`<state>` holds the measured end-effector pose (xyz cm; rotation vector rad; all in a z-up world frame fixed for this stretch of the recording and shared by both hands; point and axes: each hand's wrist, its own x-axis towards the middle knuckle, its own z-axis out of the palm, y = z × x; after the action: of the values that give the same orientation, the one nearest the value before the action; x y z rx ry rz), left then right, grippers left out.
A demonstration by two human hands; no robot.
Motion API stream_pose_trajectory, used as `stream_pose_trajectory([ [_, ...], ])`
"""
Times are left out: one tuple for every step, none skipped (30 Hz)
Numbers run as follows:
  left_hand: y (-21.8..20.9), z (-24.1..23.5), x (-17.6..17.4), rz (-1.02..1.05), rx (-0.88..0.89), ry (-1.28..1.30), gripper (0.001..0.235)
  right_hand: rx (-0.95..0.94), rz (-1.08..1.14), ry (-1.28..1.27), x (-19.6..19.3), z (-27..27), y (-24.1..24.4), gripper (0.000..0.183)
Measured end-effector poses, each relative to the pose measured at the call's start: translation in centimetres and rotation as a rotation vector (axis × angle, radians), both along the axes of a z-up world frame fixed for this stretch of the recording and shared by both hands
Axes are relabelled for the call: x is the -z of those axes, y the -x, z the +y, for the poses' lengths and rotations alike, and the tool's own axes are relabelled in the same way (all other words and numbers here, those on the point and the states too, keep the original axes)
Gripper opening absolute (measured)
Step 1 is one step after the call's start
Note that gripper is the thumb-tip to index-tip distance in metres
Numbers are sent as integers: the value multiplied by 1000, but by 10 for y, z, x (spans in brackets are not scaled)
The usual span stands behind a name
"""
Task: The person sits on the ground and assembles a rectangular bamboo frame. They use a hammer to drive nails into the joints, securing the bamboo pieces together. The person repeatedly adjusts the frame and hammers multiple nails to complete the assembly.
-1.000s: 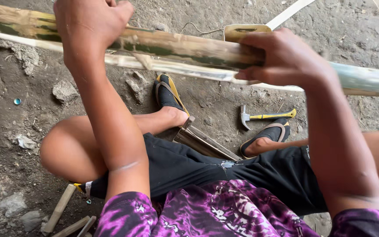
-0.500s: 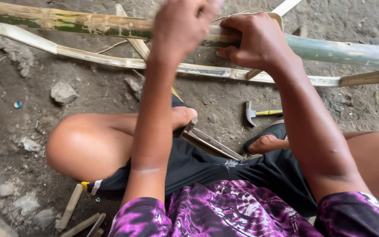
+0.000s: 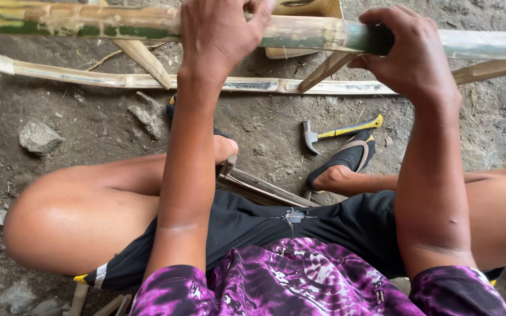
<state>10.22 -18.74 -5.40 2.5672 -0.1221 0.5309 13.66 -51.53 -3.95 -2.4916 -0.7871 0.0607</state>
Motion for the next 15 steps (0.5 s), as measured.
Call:
stream_pose_trajectory([
  [0,-10,-8,-27,101,3,30,15,4,-14,1,2,2,59],
  [-1,-28,-14,-55,202,7,35,30,8,-28,0,4,5,56],
  [-2,-48,-18,-85,267,-13,45,45,16,-41,-3,7,7,54],
  [-4,-67,-20,-113,334,-32,55,24,-24,-14,-6,9,8,54],
  [-3,-88,-19,-147,368,-74,67,6,-63,15,-9,9,11,55],
  [-4,-100,-17,-182,401,-116,78,-13,-102,44,-12,8,13,55],
  [-6,-107,-14,-81,402,-142,70,-42,-117,7,-13,6,15,62],
  [-11,-111,-10,20,402,-168,63,-70,-133,-30,-13,3,15,69],
  [-14,-113,-5,124,401,-191,58,-99,-144,-64,-11,1,16,76],
  [-19,-112,0,111,393,-177,55,-103,-181,-46,-9,0,17,76],
  [-24,-109,4,99,385,-161,53,-107,-216,-26,-6,-1,19,76],
  [-27,-110,8,88,376,-146,51,-112,-251,-7,-3,0,23,76],
  [-32,-110,9,130,356,-157,52,-101,-323,-27,-4,2,23,76],
  [-36,-111,9,173,335,-167,54,-91,-395,-47,-5,4,25,76],
  [-39,-112,7,218,307,-181,55,-87,-465,-72,-9,7,26,75],
])
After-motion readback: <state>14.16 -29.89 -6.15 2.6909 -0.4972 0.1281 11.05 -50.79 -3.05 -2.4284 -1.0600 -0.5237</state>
